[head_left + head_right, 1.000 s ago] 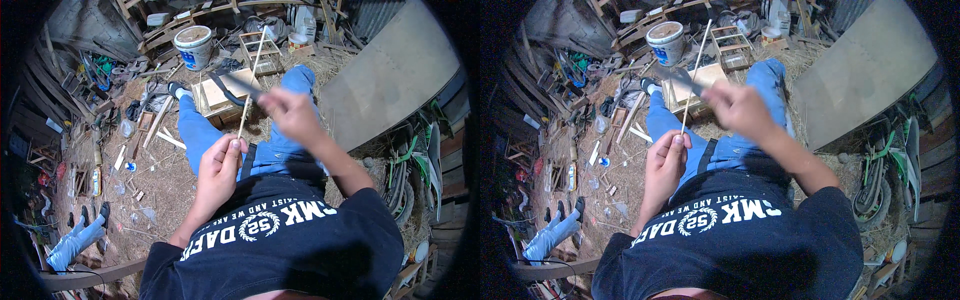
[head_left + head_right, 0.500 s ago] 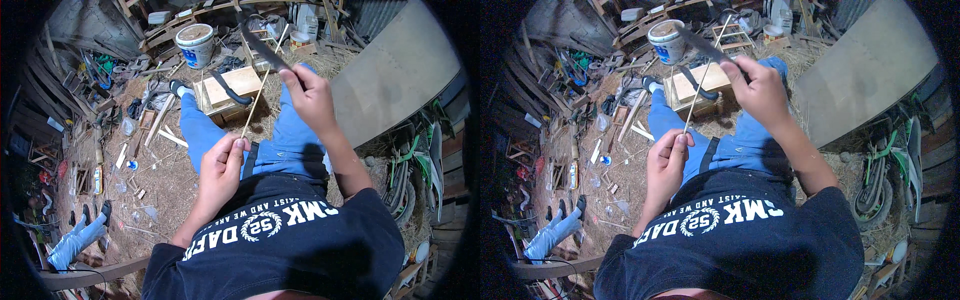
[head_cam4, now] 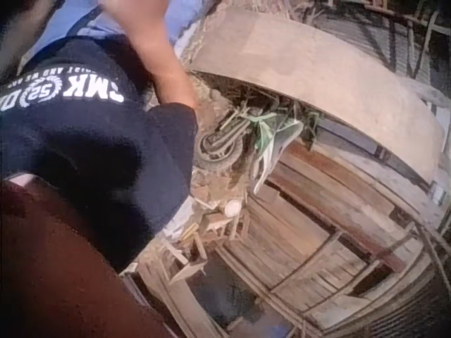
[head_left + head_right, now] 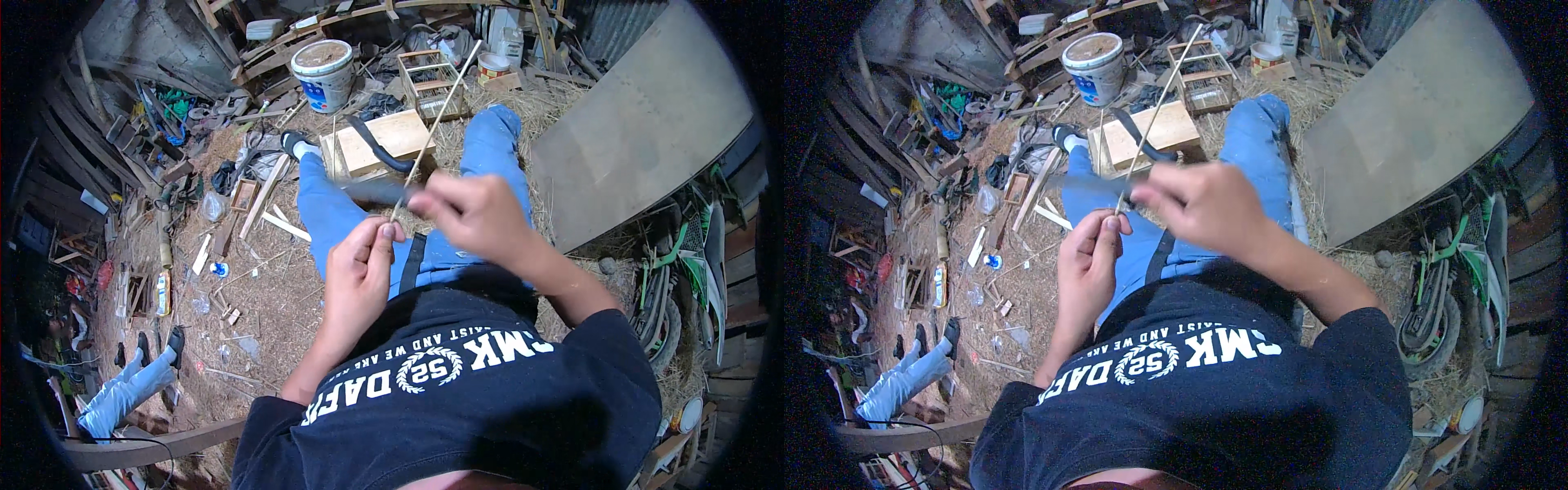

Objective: The person whittles a thin wooden stick using a knife, removing small shavings, and then scrapes a flat wooden board with the same knife.

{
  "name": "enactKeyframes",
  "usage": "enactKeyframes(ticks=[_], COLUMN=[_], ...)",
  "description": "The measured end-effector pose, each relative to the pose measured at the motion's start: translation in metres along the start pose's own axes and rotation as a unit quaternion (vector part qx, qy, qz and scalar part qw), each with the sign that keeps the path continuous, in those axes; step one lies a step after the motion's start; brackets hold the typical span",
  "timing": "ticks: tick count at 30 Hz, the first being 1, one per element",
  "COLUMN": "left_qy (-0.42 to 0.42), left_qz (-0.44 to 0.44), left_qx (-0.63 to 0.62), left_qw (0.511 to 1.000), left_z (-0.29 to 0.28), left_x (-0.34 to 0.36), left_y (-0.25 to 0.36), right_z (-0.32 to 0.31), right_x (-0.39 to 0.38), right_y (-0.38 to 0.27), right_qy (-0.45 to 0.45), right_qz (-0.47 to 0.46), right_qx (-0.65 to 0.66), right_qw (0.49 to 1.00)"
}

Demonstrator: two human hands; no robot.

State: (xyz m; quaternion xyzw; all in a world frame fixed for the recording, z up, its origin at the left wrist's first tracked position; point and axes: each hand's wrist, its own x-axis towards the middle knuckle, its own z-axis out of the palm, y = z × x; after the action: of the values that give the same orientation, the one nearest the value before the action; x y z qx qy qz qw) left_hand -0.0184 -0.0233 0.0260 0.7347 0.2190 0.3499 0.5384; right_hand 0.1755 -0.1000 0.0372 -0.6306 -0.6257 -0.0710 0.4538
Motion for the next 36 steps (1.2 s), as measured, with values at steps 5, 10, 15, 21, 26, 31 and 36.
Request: enactKeyframes(ticks=[5, 10, 15, 21, 26, 31, 36], left_qy=[0.022, 0.041, 0.067, 0.092, 0.087, 0.092, 0.086], left_qz=[0.023, 0.04, 0.099, 0.157, 0.133, 0.135, 0.135], left_qx=[0.042, 0.104, 0.183, 0.21, 0.201, 0.213, 0.238], left_qw=[0.999, 0.993, 0.976, 0.961, 0.967, 0.963, 0.958], left_z=[0.0, -0.004, -0.002, -0.001, -0.004, -0.003, -0.005], left_x=[-0.002, -0.003, 0.002, 0.0, 0.001, 0.002, -0.003], left_y=[0.002, 0.003, 0.004, 0.007, -0.002, 0.005, 0.004], right_z=[-0.007, -0.007, -0.003, -0.014, 0.005, 0.005, 0.002], right_x=[0.014, 0.008, 0.001, 0.023, -0.002, 0.006, 0.008], right_y=[0.002, -0.006, -0.007, 0.005, -0.008, 0.001, 0.002], right_qy=[0.037, 0.041, 0.002, 0.122, 0.02, 0.072, 0.077], right_qz=[0.121, 0.072, 0.048, 0.086, -0.053, 0.042, 0.064], right_qx=[0.02, 0.033, -0.033, -0.06, -0.059, -0.045, -0.028], right_qw=[0.992, 0.996, 0.998, 0.987, 0.997, 0.995, 0.995])
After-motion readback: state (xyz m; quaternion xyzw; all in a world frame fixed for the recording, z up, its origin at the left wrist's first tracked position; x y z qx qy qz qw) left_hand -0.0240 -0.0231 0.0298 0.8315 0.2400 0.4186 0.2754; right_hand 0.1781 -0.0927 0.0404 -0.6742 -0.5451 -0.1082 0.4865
